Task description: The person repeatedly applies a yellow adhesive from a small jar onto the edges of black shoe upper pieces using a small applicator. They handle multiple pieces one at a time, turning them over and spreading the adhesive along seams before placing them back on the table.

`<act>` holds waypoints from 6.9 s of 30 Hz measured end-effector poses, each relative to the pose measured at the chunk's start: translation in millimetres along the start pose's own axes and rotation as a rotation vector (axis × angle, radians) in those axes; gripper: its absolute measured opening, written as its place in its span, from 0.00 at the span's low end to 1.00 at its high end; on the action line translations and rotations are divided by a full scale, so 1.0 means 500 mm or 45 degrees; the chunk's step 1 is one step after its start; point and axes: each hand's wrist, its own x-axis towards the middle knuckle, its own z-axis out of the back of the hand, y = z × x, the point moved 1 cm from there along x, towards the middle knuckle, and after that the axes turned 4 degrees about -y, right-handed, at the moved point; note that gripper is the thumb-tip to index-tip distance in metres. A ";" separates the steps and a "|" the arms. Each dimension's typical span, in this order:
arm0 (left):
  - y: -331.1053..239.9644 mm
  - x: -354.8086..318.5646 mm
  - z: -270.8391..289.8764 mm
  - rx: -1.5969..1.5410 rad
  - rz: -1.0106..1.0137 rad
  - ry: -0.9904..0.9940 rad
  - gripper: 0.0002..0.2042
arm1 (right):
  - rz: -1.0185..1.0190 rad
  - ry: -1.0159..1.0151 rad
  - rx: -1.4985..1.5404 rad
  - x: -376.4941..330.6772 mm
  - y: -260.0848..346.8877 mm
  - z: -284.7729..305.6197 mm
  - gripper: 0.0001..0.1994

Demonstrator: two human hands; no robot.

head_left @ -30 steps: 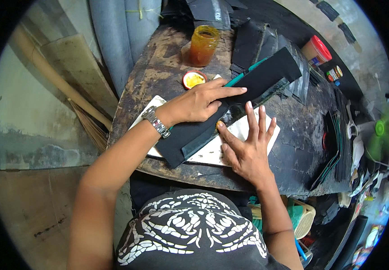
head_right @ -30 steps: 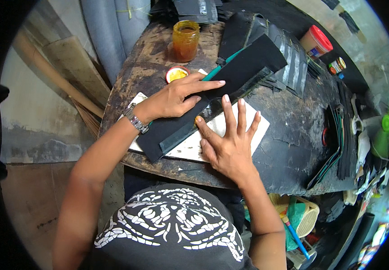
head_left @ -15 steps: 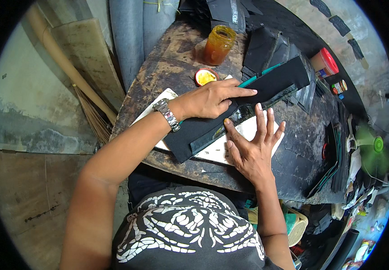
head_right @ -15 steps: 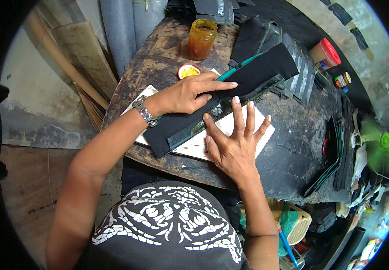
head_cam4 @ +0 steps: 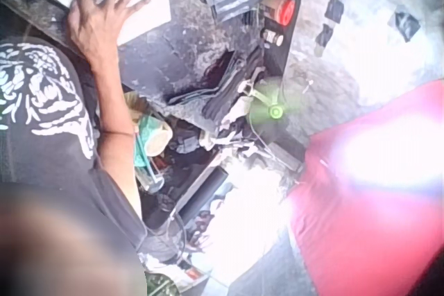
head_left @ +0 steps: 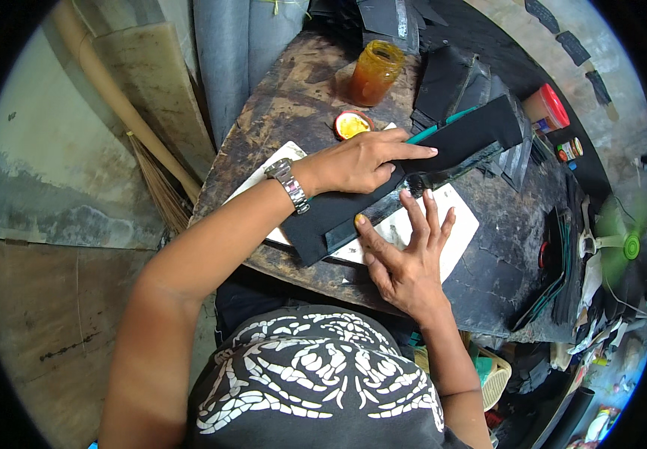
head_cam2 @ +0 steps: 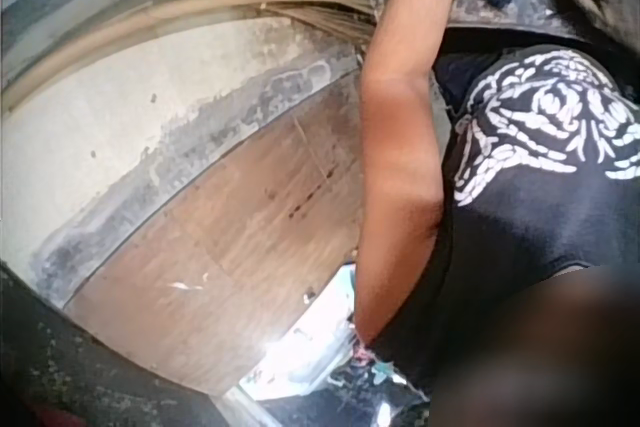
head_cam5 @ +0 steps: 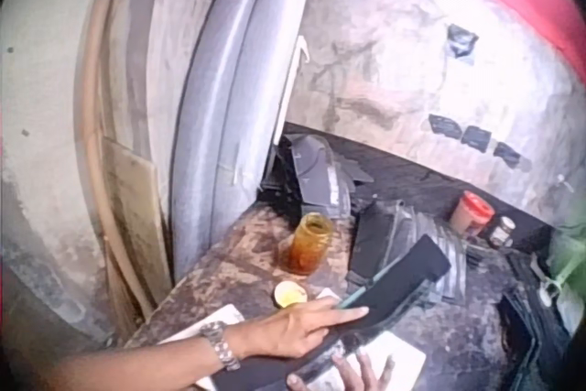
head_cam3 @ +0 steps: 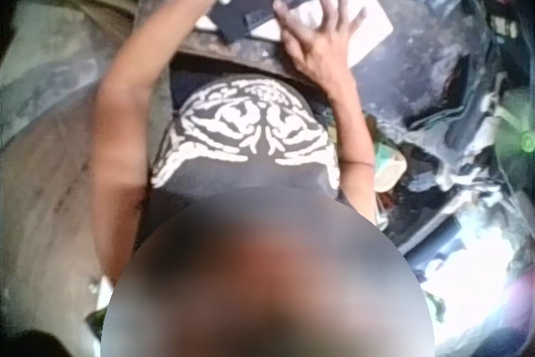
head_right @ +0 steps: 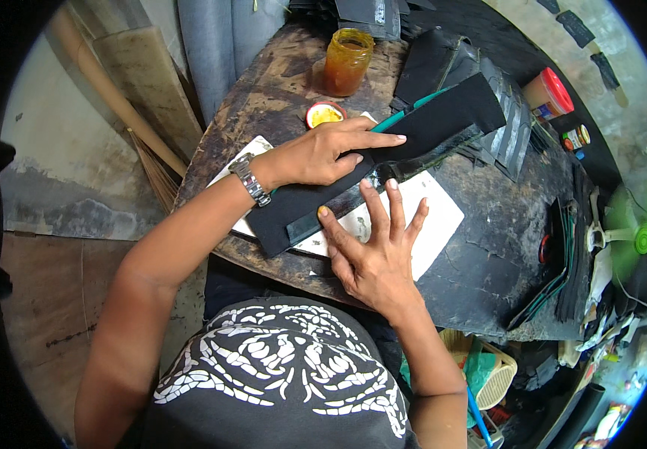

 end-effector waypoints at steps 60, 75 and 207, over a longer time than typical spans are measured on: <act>0.004 -0.002 -0.001 0.059 0.004 0.042 0.35 | -0.030 0.049 0.343 -0.014 0.036 0.017 0.18; -0.013 0.004 0.004 0.036 -0.016 0.025 0.35 | -0.486 -0.180 0.028 0.002 -0.057 0.038 0.24; -0.269 -0.124 0.328 -0.954 0.469 -0.771 0.30 | -0.352 -0.114 0.188 0.471 -0.189 0.000 0.33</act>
